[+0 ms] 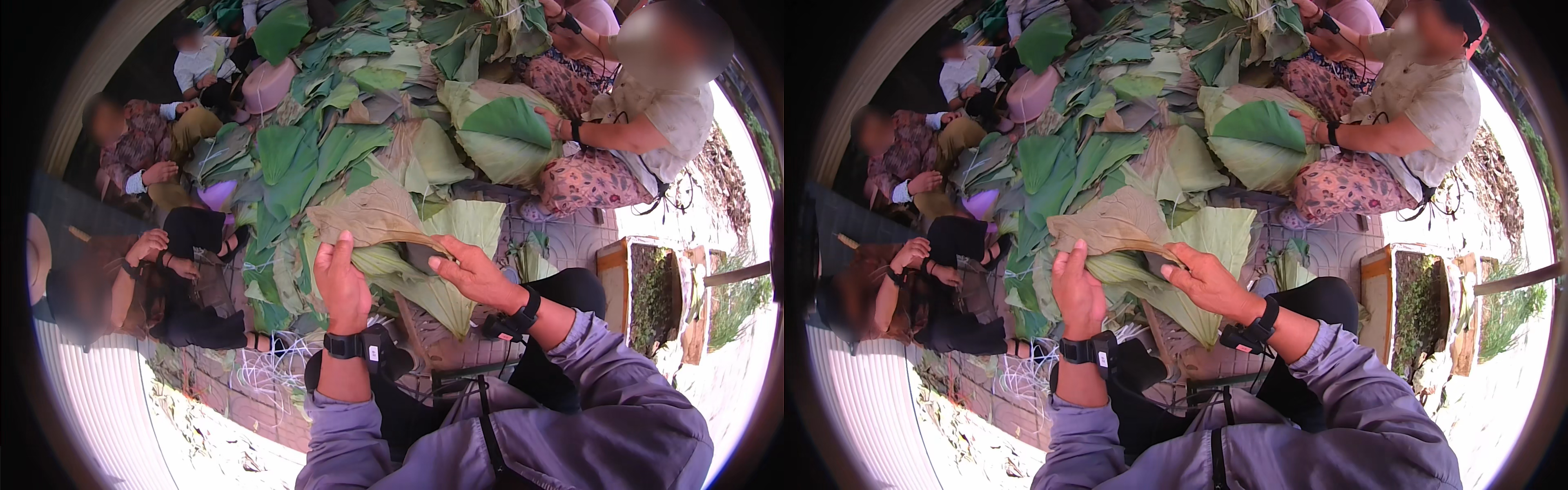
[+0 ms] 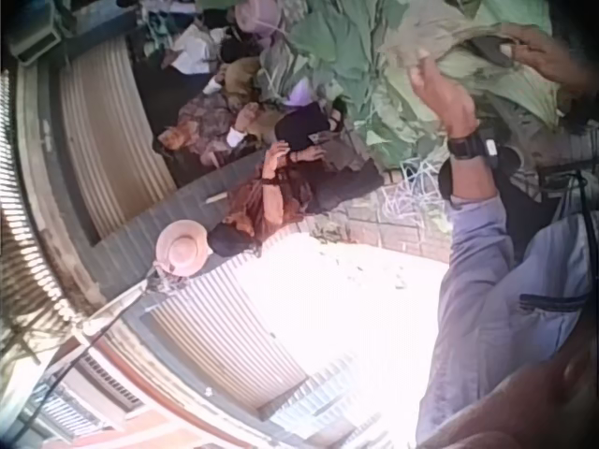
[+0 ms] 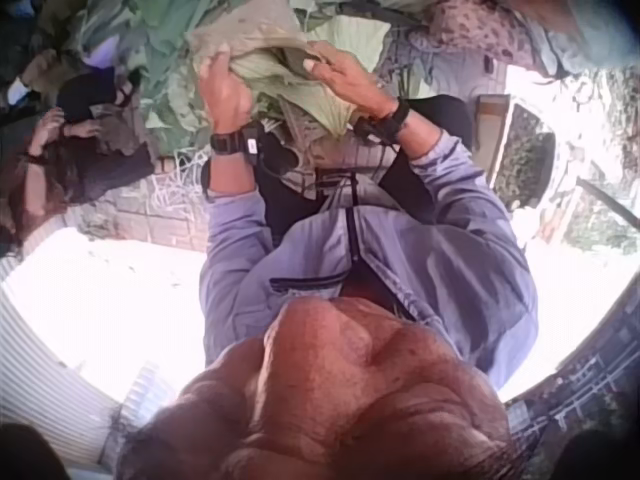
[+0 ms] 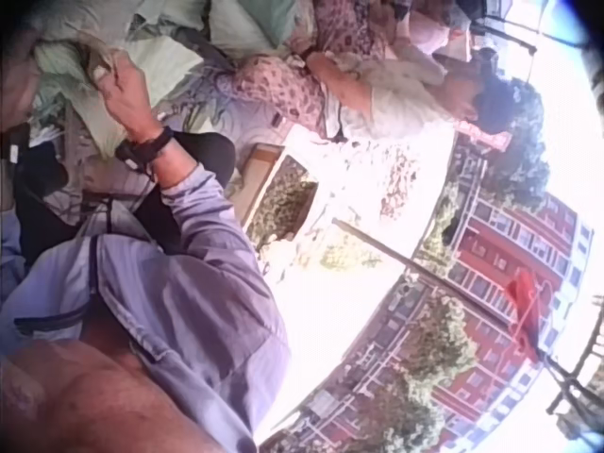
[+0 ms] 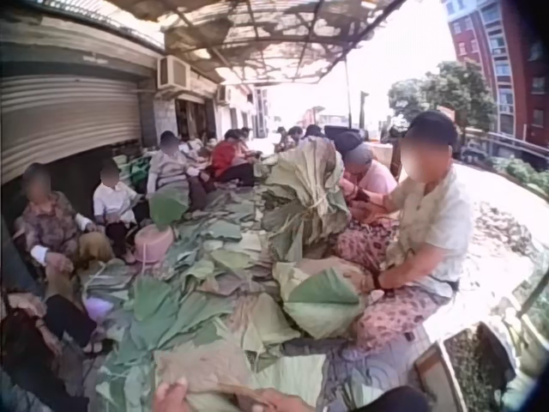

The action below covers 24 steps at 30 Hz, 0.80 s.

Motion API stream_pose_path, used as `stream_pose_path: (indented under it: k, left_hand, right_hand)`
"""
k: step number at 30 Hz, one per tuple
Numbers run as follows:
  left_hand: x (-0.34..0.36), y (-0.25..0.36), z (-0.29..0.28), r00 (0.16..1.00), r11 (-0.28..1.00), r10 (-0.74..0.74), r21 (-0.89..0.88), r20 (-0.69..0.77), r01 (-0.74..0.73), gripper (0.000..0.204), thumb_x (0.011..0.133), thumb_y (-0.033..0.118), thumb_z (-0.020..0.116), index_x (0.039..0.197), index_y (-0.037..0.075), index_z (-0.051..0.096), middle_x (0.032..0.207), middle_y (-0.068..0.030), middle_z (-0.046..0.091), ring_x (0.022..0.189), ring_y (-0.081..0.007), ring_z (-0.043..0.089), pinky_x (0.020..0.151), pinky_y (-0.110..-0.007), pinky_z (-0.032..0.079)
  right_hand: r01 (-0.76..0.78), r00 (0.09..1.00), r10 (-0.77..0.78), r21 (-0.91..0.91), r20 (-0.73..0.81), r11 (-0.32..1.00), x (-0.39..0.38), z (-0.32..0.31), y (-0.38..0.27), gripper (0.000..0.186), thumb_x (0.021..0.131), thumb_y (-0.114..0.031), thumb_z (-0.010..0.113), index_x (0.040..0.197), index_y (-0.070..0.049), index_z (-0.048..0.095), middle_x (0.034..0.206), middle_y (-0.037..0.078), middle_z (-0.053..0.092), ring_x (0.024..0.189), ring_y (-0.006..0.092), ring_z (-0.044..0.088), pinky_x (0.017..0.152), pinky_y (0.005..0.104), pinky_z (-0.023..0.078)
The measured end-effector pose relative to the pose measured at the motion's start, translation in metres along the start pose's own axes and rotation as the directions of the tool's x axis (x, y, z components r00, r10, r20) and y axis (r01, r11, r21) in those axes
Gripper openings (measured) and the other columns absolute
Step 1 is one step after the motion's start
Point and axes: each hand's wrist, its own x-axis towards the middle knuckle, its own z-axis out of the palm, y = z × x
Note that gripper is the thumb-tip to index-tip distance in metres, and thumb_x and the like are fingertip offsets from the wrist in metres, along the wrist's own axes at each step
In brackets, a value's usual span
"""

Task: The person sits on a low stool and weaves a small basket using a white plastic strip. They pull the strip through the woven frame, adjust the tension, and secure the weave. The person also handles large green leaves, folding them and placing them on a pile.

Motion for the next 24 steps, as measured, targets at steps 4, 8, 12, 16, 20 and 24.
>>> stream_pose_path:
  k: [4, 8, 12, 16, 20, 24]
  left_hand:
    - [0.002, 0.003, -0.006, 0.997, 0.992, 0.046, 0.121, -0.062, -0.038, 0.015, 0.101, 0.006, 0.063, 0.115, -0.001, 0.061, 0.111, -0.0098, 0.07, 0.103, -0.0161, 0.066, 0.091, -0.034, 0.054]
    - [-0.003, 0.007, 0.006, 0.983, 0.976, 0.182, 0.119, 0.001, -0.181, 0.019, 0.099, 0.006, 0.065, 0.117, -0.001, 0.064, 0.112, -0.008, 0.071, 0.1, -0.0137, 0.066, 0.09, -0.031, 0.052]
    - [-0.005, 0.012, -0.006, 0.967, 0.936, 0.254, 0.25, 0.01, -0.248, 0.021, 0.098, 0.007, 0.067, 0.118, 0.0, 0.066, 0.113, -0.0059, 0.071, 0.098, -0.0118, 0.064, 0.089, -0.028, 0.05]
    - [-0.004, 0.019, -0.015, 0.95, 0.799, 0.312, 0.54, 0.007, -0.266, 0.019, 0.096, 0.007, 0.068, 0.113, -0.001, 0.067, 0.106, -0.0054, 0.07, 0.091, -0.013, 0.062, 0.086, -0.029, 0.048]
    - [-0.003, 0.021, -0.026, 0.855, 0.131, 0.412, 0.909, 0.314, -0.396, 0.022, 0.088, 0.014, 0.072, 0.099, -0.001, 0.061, 0.093, -0.0117, 0.06, 0.079, -0.0324, 0.062, 0.076, -0.042, 0.05]
    - [-0.016, 0.019, -0.015, 0.96, -0.066, 0.134, 0.969, 0.247, -0.24, 0.018, 0.084, 0.016, 0.069, 0.093, 0.001, 0.063, 0.095, -0.0173, 0.059, 0.09, -0.0405, 0.062, 0.081, -0.047, 0.049]
  right_hand:
    - [0.026, 0.993, -0.029, -0.031, -0.112, 0.999, 0.013, -0.013, 0.004, 0.028, 0.104, -0.018, 0.059, 0.124, 0.0, 0.06, 0.085, 0.005, 0.049, 0.076, 0.0113, 0.045, 0.07, 0.0283, 0.043]
    - [0.266, 0.924, -0.328, -0.285, -0.198, 0.921, 0.019, -0.026, 0.002, 0.025, 0.095, -0.009, 0.064, 0.119, -0.003, 0.063, 0.088, 0.009, 0.058, 0.082, 0.0275, 0.057, 0.079, 0.0368, 0.046]
    - [0.488, 0.765, -0.643, -0.635, -0.018, 0.599, 0.024, -0.035, -0.019, 0.034, 0.081, -0.005, 0.069, 0.115, -0.006, 0.063, 0.097, 0.008, 0.061, 0.092, 0.029, 0.06, 0.084, 0.0411, 0.044]
    - [0.401, 0.814, -0.576, -0.791, 0.076, 0.462, 0.018, -0.027, -0.012, 0.033, 0.081, -0.009, 0.066, 0.114, -0.007, 0.064, 0.098, 0.006, 0.06, 0.093, 0.0275, 0.059, 0.083, 0.0412, 0.044]
    - [0.321, 0.909, -0.379, -0.868, 0.171, 0.378, 0.006, -0.011, 0.023, 0.025, 0.085, -0.015, 0.06, 0.108, -0.01, 0.065, 0.094, 0.007, 0.061, 0.091, 0.0273, 0.059, 0.081, 0.0408, 0.044]
    - [0.296, 0.952, -0.167, -0.904, 0.255, 0.307, -0.013, 0.001, 0.047, 0.015, 0.084, -0.017, 0.06, 0.097, -0.012, 0.066, 0.092, 0.007, 0.062, 0.093, 0.0273, 0.061, 0.081, 0.0417, 0.046]
